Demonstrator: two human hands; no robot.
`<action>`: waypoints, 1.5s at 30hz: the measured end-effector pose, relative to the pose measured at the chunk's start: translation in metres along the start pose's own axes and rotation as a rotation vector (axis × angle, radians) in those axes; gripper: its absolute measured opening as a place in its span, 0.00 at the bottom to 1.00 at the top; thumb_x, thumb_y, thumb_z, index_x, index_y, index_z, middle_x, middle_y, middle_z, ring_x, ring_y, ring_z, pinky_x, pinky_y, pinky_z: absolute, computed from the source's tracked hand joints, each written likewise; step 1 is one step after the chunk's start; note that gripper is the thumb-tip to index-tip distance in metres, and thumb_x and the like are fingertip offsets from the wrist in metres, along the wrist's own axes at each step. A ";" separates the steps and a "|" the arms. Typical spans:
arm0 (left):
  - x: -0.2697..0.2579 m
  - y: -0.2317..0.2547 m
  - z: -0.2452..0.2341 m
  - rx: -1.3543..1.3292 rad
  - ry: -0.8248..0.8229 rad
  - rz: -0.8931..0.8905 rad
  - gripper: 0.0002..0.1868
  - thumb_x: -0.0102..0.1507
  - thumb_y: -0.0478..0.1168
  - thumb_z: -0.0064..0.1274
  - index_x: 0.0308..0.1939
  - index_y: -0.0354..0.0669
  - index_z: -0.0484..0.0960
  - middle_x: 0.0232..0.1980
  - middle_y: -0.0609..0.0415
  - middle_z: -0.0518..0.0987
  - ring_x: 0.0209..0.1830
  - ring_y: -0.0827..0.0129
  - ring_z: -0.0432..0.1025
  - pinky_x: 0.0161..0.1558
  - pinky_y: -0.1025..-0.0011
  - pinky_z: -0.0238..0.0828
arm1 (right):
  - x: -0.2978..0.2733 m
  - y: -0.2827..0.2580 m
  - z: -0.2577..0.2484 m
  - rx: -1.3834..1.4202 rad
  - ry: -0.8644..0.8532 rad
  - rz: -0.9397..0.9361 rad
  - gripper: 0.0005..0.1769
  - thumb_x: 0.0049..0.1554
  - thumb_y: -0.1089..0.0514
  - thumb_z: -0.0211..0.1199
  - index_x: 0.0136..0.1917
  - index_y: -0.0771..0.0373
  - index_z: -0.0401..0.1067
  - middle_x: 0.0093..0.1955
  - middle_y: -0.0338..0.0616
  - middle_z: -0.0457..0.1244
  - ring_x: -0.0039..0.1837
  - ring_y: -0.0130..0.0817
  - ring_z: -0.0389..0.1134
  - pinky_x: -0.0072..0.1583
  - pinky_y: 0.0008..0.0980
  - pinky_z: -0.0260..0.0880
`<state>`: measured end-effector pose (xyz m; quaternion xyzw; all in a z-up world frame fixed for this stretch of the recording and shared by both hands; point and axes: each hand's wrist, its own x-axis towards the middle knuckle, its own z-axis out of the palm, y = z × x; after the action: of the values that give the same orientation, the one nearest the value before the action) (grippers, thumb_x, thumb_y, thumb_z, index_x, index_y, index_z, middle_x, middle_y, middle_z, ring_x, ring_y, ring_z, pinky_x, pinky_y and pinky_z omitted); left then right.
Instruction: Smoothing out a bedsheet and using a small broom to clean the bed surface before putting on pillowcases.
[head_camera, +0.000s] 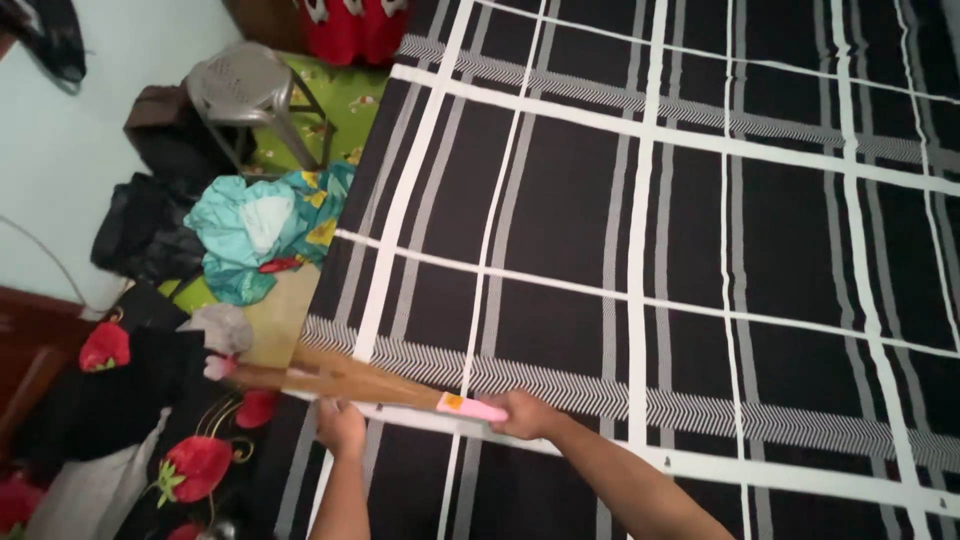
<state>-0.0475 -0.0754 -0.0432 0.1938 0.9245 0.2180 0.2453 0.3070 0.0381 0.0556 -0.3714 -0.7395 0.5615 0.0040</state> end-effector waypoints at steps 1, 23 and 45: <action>0.006 -0.019 0.004 -0.098 0.060 0.002 0.28 0.69 0.48 0.44 0.71 0.39 0.69 0.74 0.38 0.66 0.74 0.41 0.59 0.72 0.44 0.55 | -0.011 -0.005 0.009 -0.036 0.009 -0.028 0.33 0.53 0.58 0.65 0.72 0.61 0.67 0.64 0.52 0.68 0.63 0.41 0.72 0.66 0.34 0.68; -0.033 -0.160 -0.102 -0.594 0.243 -0.246 0.29 0.74 0.52 0.37 0.60 0.25 0.76 0.61 0.28 0.77 0.63 0.38 0.71 0.63 0.54 0.66 | -0.096 -0.068 0.235 0.194 0.229 -0.039 0.27 0.54 0.58 0.68 0.67 0.61 0.72 0.53 0.45 0.73 0.53 0.29 0.72 0.58 0.31 0.72; -0.266 0.009 0.036 -0.563 0.014 0.461 0.16 0.72 0.44 0.47 0.54 0.35 0.82 0.50 0.41 0.83 0.50 0.53 0.78 0.53 0.61 0.74 | -0.362 0.060 0.182 0.300 0.759 0.088 0.21 0.56 0.60 0.65 0.64 0.60 0.75 0.47 0.46 0.72 0.50 0.29 0.72 0.55 0.32 0.72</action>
<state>0.1880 -0.1807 0.0307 0.3207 0.7619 0.5149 0.2269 0.5254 -0.3073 0.0874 -0.5788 -0.5789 0.4857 0.3067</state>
